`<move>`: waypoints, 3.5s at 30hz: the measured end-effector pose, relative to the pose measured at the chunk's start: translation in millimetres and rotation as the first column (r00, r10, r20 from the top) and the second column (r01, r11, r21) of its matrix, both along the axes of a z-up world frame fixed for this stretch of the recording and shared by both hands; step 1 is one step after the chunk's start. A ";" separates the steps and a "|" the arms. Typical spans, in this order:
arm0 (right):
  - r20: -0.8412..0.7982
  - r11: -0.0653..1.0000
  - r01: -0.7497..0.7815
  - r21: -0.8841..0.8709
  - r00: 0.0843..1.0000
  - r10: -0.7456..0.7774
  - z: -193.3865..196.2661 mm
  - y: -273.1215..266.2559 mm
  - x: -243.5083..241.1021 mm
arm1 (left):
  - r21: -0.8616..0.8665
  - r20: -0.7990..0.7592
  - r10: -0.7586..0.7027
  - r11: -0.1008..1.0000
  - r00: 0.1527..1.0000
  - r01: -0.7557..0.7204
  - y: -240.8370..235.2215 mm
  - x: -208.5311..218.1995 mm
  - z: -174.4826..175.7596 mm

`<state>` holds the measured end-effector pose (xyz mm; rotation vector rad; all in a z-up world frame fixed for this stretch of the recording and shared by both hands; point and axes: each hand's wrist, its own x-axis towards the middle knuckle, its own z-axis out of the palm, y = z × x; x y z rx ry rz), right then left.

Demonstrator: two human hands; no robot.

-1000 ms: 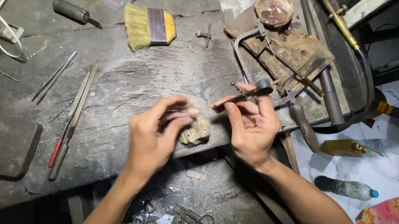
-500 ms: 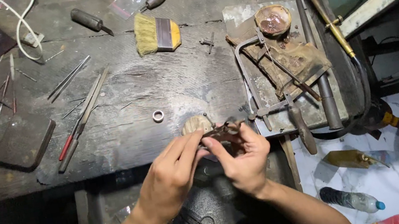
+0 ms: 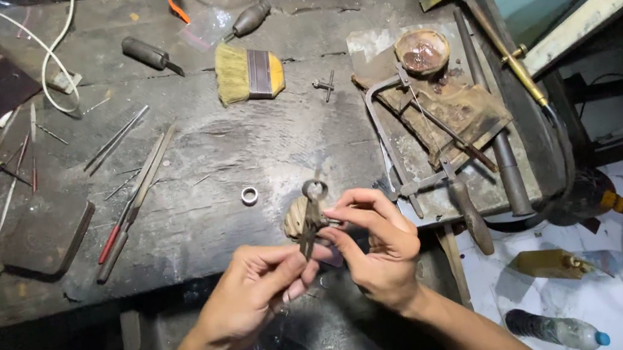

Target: Using a small hand tool to engrave or clean a jewelry component held in a wooden block

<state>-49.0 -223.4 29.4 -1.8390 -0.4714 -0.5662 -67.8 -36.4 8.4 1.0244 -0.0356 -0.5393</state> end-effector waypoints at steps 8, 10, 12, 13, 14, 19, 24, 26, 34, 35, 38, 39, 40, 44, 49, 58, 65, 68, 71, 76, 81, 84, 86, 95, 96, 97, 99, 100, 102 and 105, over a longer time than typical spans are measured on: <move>0.049 0.993 -0.087 -0.077 0.995 0.091 -8.4 -3.7 -1.9 | -0.175 -0.105 -0.080 0.983 0.991 0.060 -4.0 -4.1 -16.0; 0.038 0.990 -0.115 -0.078 0.992 0.119 -3.0 -5.8 -1.8 | -0.156 -0.114 -0.067 0.987 0.991 0.049 -3.9 -4.9 -18.7; 0.027 0.986 -0.145 -0.081 0.989 0.147 -4.8 -9.4 0.0 | -0.137 -0.121 -0.053 0.990 0.991 0.036 -4.0 -3.5 -18.6; 0.030 0.986 -0.116 -0.117 0.992 0.120 -9.4 -11.9 0.4 | -0.119 -0.065 -0.058 0.992 0.996 0.050 -4.1 -2.7 -17.1; 0.033 0.984 -0.087 -0.152 0.995 0.093 -14.3 -14.6 0.7 | -0.100 -0.009 -0.063 0.993 0.998 0.062 -4.3 -2.0 -15.8; 0.076 0.984 -0.092 -0.150 0.992 0.104 -13.7 -12.5 7.1 | -0.080 -0.044 -0.087 0.993 0.995 0.083 -7.6 -1.6 -27.9; 0.151 0.966 -0.200 -0.166 0.963 0.225 -7.7 -8.6 10.8 | -0.024 -0.027 -0.039 0.999 0.999 0.039 -10.2 -3.0 -26.5; 0.167 0.964 -0.195 -0.178 0.960 0.225 -9.6 -9.0 11.3 | -0.043 -0.078 -0.046 0.998 0.996 0.043 -11.0 -3.7 -25.1; 0.139 0.965 -0.177 -0.195 0.969 0.205 -10.9 -9.9 8.9 | -0.083 -0.035 -0.048 0.996 0.998 0.045 -12.1 -3.0 -25.5; 0.124 0.964 -0.178 -0.197 0.971 0.205 -11.9 -9.7 8.8 | -0.075 -0.041 -0.049 0.996 0.998 0.046 -11.1 -3.2 -23.8; 0.050 0.962 -0.158 -0.221 0.984 0.173 -13.9 -12.7 6.5 | 0.006 0.016 -0.072 0.997 0.997 0.072 -9.6 -1.7 -21.1; 0.051 0.962 -0.166 -0.218 0.982 0.181 -14.9 -14.2 4.7 | 0.010 0.017 -0.064 0.998 0.998 0.064 -6.2 -0.8 -16.7; -0.094 0.960 -0.196 -0.200 0.979 0.181 -15.8 -15.9 2.8 | 0.061 0.073 -0.108 0.993 0.992 0.104 -2.9 0.2 -12.1; -0.261 0.939 -0.342 -0.047 0.911 0.319 -10.4 -12.2 2.0 | 0.556 0.434 -0.220 0.828 0.874 -0.068 12.2 5.5 16.1; -0.223 0.977 -0.185 0.106 0.953 0.205 -17.4 -6.3 -2.6 | 0.507 0.862 -0.117 0.177 0.493 -0.844 89.3 5.7 31.7; -0.339 0.956 -0.018 0.294 0.933 0.122 -18.8 5.4 -8.4 | 0.507 0.812 -0.124 -0.334 0.570 -0.795 197.1 18.5 -21.7; -0.455 0.954 0.117 0.276 0.890 0.022 7.8 12.0 -10.2 | 0.443 0.881 -0.130 -0.112 0.455 -0.890 105.5 -1.8 12.3; -0.492 0.939 0.153 0.308 0.870 0.020 8.4 9.3 -12.3 | 0.416 0.902 -0.228 0.235 0.366 -0.878 54.5 -17.2 25.7; -0.484 0.933 0.165 0.320 0.875 0.011 3.5 6.3 -17.0 | 0.415 0.904 -0.273 0.375 0.329 -0.829 24.0 -27.8 43.9; -0.444 0.921 0.168 0.351 0.896 0.006 2.2 6.8 -24.2 | 0.448 0.891 -0.281 0.428 0.355 -0.785 7.7 -35.7 48.3; -0.403 0.922 0.159 0.352 0.915 -0.003 -0.5 7.4 -23.4 | 0.433 0.899 -0.270 0.430 0.345 -0.792 2.2 -36.3 47.1; -0.410 0.920 0.183 0.346 0.912 -0.027 -1.3 8.5 -23.0 | 0.430 0.900 -0.265 0.414 0.345 -0.802 1.2 -36.3 48.7; -0.410 0.919 0.186 0.348 0.912 -0.030 -1.3 8.9 -23.7 | 0.431 0.898 -0.273 0.392 0.344 -0.813 0.7 -37.1 47.4; -0.393 0.919 0.211 0.333 0.917 -0.068 -3.9 11.0 -26.3 | 0.422 0.900 -0.276 0.360 0.338 -0.832 -1.8 -38.8 51.3; -0.394 0.919 0.210 0.333 0.917 -0.067 -5.5 10.7 -26.6 | 0.423 0.900 -0.275 0.359 0.339 -0.832 -2.0 -39.2 50.9; -0.390 0.915 0.206 0.347 0.919 -0.059 -7.0 10.4 -26.9 | 0.419 0.900 -0.278 0.348 0.334 -0.839 -2.1 -39.2 50.4; -0.387 0.911 0.203 0.360 0.921 -0.053 -9.0 10.4 -27.3 | 0.415 0.901 -0.281 0.338 0.330 -0.845 -2.2 -39.9 49.5; -0.380 0.914 0.203 0.351 0.923 -0.059 -9.4 10.6 -27.6 | 0.422 0.898 -0.284 0.338 0.336 -0.841 -2.2 -40.4 49.1; -0.371 0.918 0.202 0.342 0.926 -0.066 -9.3 10.4 -27.7 | 0.427 0.895 -0.288 0.338 0.340 -0.839 -2.3 -40.6 48.8; -0.384 0.925 0.196 0.325 0.921 -0.060 -9.4 9.8 -28.2 | 0.434 0.892 -0.286 0.331 0.349 -0.838 -2.3 -40.8 49.0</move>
